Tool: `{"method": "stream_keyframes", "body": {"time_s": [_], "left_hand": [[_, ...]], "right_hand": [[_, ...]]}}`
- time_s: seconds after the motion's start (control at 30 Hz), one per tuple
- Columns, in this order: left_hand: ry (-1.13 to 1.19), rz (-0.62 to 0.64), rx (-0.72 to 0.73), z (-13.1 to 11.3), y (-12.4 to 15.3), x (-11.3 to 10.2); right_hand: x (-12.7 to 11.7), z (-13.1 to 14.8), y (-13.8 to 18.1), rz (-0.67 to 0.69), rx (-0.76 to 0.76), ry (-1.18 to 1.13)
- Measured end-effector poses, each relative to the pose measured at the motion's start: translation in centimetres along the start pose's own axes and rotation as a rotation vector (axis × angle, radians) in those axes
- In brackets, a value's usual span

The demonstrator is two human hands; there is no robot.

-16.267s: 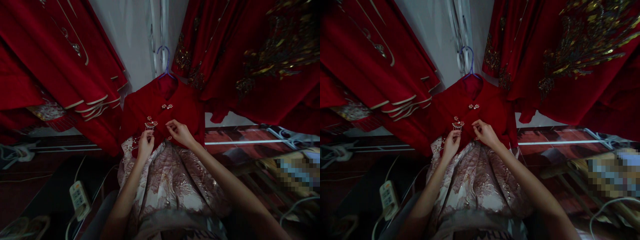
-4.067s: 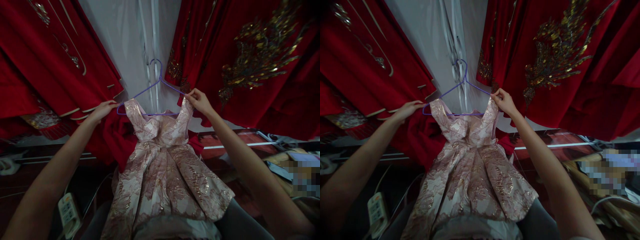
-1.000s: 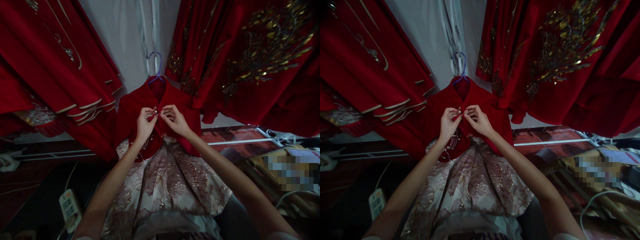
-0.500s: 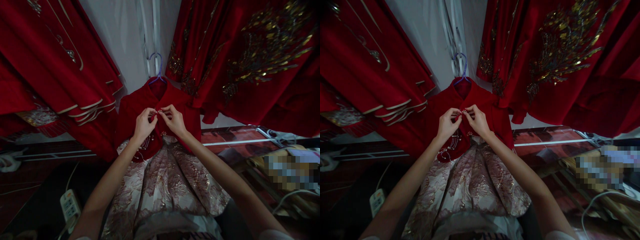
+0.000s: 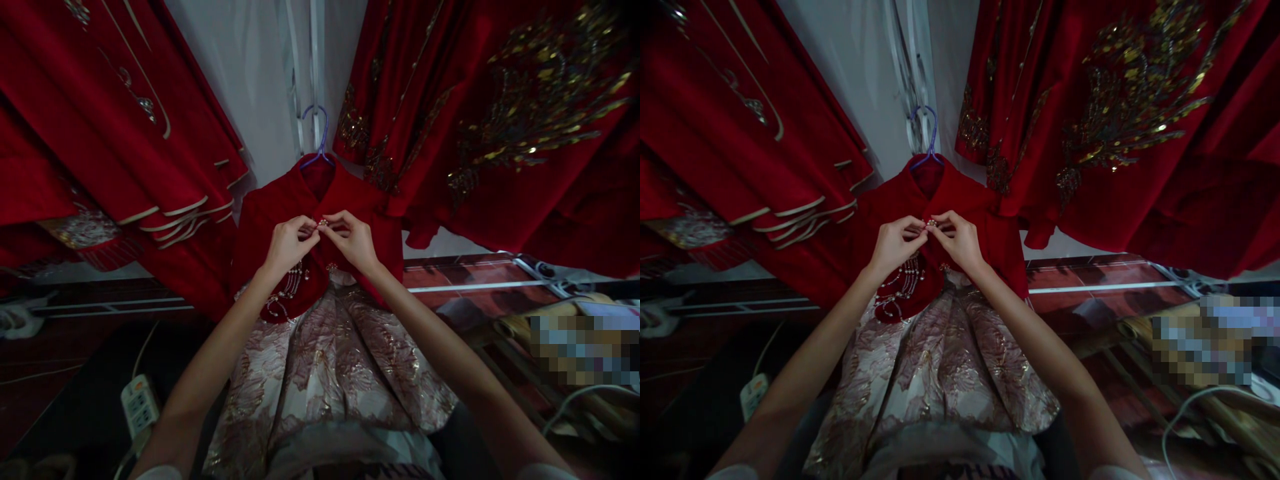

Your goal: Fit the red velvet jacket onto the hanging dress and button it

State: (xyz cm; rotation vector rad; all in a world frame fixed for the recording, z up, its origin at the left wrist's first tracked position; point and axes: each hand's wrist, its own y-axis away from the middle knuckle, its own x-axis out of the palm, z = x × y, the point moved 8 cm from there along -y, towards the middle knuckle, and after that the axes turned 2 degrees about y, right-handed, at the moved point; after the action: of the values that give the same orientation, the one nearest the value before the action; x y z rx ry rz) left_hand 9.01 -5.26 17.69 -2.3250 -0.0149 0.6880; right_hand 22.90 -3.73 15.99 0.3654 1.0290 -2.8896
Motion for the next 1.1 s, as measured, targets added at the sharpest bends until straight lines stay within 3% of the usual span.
{"method": "stream_keyframes", "body": {"time_s": [0.27,0.5,0.67,0.83,1.0,1.1], "left_hand": [[-0.005,0.076,-0.006,-0.3,-0.4,0.3],[0.414,0.061,-0.177,2.3,0.1,2.6],[0.718,0.098,-0.384,4.3,1.8,5.3],[0.825,0.221,-0.509,4.2,3.3,7.6],[0.834,0.23,-0.607,3.7,5.9,7.5],[0.812,0.181,-0.645,4.7,7.6,6.7]], "right_hand": [[0.3,0.1,-0.1,0.062,-0.03,0.081],[0.4,0.1,0.9,0.121,-0.114,0.195],[-2.0,-1.4,2.6,0.059,-0.005,0.191],[-2.5,-1.3,3.1,0.074,0.11,-0.066],[-0.9,-0.8,4.1,0.217,0.139,-0.154],[-0.6,0.1,4.8,0.279,0.059,-0.008]]}}
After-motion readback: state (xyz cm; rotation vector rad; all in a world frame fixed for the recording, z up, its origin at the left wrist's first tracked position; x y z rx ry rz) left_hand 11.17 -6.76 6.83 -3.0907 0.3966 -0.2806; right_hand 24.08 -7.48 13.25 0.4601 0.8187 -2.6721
